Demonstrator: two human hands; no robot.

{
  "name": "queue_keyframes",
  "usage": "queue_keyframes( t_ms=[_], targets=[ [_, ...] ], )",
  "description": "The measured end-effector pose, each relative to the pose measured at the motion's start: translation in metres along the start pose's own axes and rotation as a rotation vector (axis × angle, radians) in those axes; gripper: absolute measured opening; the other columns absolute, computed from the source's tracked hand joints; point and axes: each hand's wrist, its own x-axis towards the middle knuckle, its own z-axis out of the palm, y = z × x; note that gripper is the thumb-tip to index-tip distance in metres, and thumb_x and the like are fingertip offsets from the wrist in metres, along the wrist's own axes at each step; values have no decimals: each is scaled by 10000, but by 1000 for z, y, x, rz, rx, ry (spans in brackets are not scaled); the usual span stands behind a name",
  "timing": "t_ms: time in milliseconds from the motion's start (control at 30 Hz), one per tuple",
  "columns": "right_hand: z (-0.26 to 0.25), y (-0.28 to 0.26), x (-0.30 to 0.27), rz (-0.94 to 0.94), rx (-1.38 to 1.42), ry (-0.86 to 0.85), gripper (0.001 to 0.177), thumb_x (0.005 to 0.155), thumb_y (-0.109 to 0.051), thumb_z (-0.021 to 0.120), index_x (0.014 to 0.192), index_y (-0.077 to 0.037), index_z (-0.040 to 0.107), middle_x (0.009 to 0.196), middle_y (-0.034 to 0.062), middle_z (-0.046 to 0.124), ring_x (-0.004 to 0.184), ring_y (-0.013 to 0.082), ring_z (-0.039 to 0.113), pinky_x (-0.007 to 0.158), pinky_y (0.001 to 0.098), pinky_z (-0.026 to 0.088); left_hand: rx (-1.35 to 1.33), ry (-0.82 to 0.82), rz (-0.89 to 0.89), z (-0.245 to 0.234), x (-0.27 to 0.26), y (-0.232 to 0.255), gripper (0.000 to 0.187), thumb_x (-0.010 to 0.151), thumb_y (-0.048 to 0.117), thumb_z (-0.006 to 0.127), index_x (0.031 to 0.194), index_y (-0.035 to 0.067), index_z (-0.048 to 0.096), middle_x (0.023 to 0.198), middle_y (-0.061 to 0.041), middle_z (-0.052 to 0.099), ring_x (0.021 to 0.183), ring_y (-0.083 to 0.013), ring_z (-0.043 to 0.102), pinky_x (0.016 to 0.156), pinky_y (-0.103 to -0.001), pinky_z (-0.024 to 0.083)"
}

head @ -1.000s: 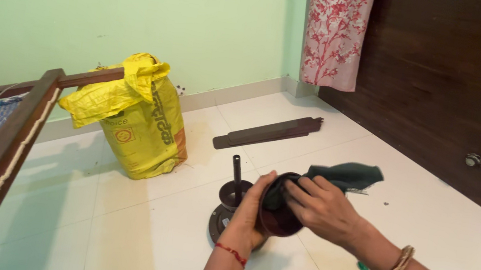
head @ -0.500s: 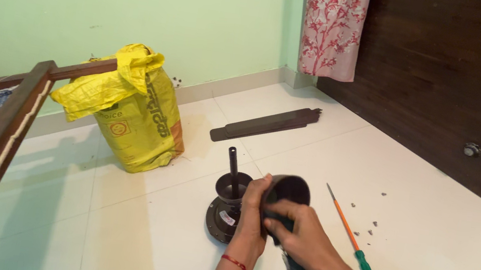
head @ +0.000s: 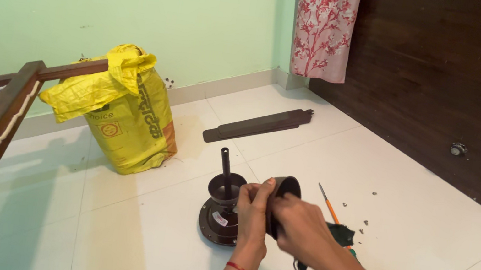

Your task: The person assembles parts of an electric fan on the floor. They use a screwdriver to tighten a screw on the fan base, wipe the fan components with a cloth, and attach the fan head to the base.

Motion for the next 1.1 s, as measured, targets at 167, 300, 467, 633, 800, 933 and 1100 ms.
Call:
queue_keyframes(
  t_ms=[167, 300, 467, 633, 800, 933, 1100],
  targets=[
    [-11, 5, -5, 235, 639, -182, 342, 793, -80, 718, 1128, -11, 709, 916, 200, 766, 842, 331, 712, 754, 408, 551, -194, 38, -61, -6, 11, 6, 431, 846, 466, 710, 1044, 102, 594, 973, -27, 622, 903, -149, 609, 798, -310, 514],
    [1, 3, -4, 112, 421, -64, 460, 758, -188, 807, 1175, -31, 693, 990, 162, 762, 909, 312, 703, 783, 396, 533, -367, -29, -392, -5, 19, 11, 509, 845, 550, 653, 1121, 121, 650, 1027, -43, 670, 956, -194, 638, 843, -352, 524],
    [19, 49, 5, 331, 443, -239, 385, 805, -329, 756, 1060, -41, 761, 851, 91, 751, 826, 273, 717, 760, 389, 548, -72, 24, -567, -24, 21, 2, 547, 900, 642, 571, 1201, 190, 634, 1225, -62, 625, 1148, -207, 556, 946, -395, 440],
    [44, 106, 6, 742, 924, -46, 362, 813, -294, 768, 1082, -60, 708, 917, 38, 727, 876, 92, 667, 752, 297, 528, 346, -220, -62, -46, 42, 3, 381, 939, 488, 533, 1140, 213, 704, 1213, 23, 671, 1100, -47, 588, 929, -247, 453],
    [64, 131, 8, 577, 1158, 20, 519, 846, -460, 726, 962, 46, 742, 745, 119, 719, 608, 156, 662, 561, 274, 564, 225, -363, -39, -31, 52, -11, 422, 1032, 361, 629, 763, 36, 652, 662, 34, 579, 612, -59, 453, 597, -243, 388],
    [64, 132, 8, 688, 872, 484, 517, 895, -513, 666, 1040, -24, 751, 776, 76, 686, 600, 161, 556, 514, 337, 476, 147, -49, -38, -22, 43, -20, 443, 999, 342, 600, 680, 43, 667, 558, 35, 494, 524, -79, 390, 513, -269, 351],
    [80, 81, 9, 311, 744, -24, 754, 892, -673, 419, 1476, -228, 591, 1592, 112, 423, 1459, 257, 341, 1168, 511, 280, 491, 185, -26, -10, 41, -23, 413, 983, 258, 584, 669, -5, 638, 547, -44, 545, 504, -136, 490, 502, -306, 370]
  ],
)
